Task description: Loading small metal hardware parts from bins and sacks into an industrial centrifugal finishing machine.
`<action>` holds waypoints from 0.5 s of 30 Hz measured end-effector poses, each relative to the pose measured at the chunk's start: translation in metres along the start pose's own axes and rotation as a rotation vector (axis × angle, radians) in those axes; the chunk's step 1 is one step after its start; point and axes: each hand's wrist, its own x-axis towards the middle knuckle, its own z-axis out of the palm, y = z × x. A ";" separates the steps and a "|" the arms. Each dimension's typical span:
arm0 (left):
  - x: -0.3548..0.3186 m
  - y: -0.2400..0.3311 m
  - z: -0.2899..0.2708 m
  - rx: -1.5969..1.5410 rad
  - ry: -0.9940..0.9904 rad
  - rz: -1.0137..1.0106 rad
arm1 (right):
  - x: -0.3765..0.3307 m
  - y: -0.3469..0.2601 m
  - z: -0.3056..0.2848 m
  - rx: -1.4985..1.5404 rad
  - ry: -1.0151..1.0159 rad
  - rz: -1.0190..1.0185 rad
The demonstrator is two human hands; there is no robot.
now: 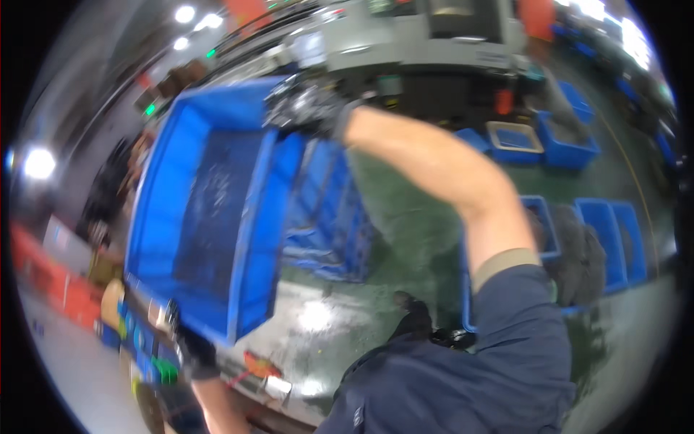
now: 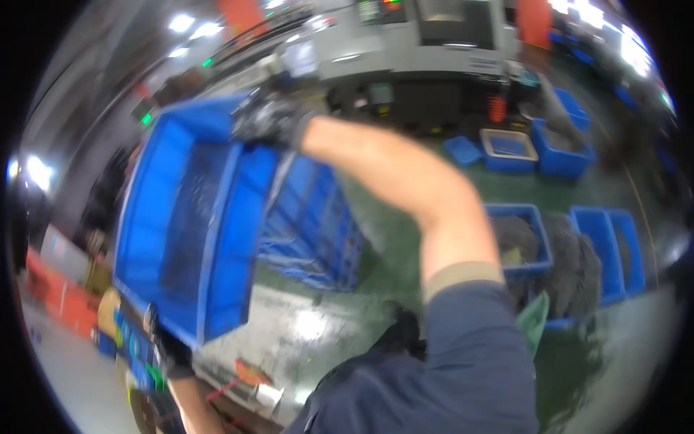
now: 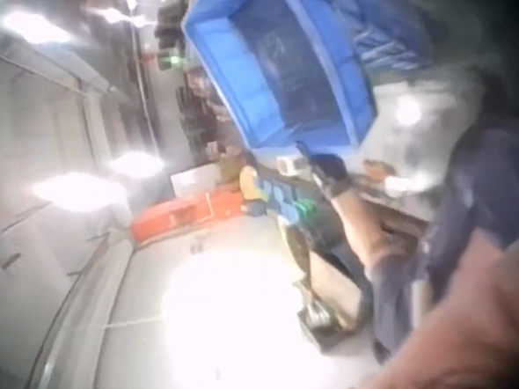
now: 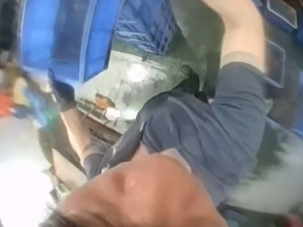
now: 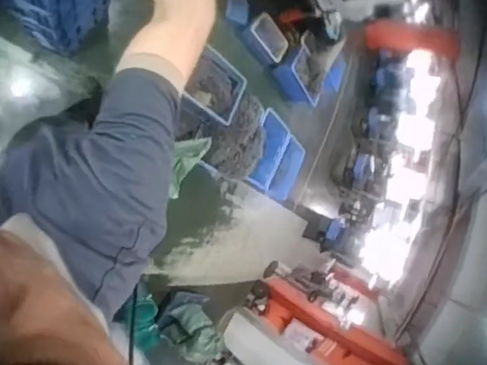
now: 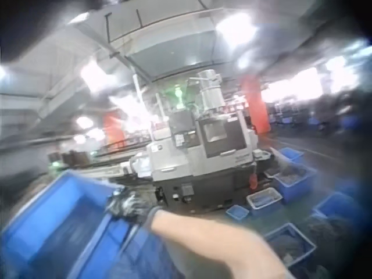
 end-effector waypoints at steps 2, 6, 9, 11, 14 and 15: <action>0.029 -0.009 0.044 -0.176 -0.016 -0.073 | -0.009 0.036 -0.006 -0.380 -0.249 0.024; 0.074 0.004 0.132 -0.431 -0.124 -0.185 | -0.013 0.141 0.015 -0.522 -0.133 -0.063; 0.117 -0.002 0.170 -0.357 -0.005 -0.133 | -0.017 0.207 0.043 -0.553 -0.162 -0.003; 0.142 -0.002 0.200 -0.349 -0.012 -0.152 | -0.029 0.246 0.049 -0.612 -0.156 -0.032; 0.168 -0.004 0.222 -0.267 0.014 -0.142 | -0.015 0.247 0.043 -0.462 -0.496 0.246; 0.182 -0.006 0.233 -0.266 0.023 -0.145 | -0.028 0.267 0.042 -0.453 -0.499 0.242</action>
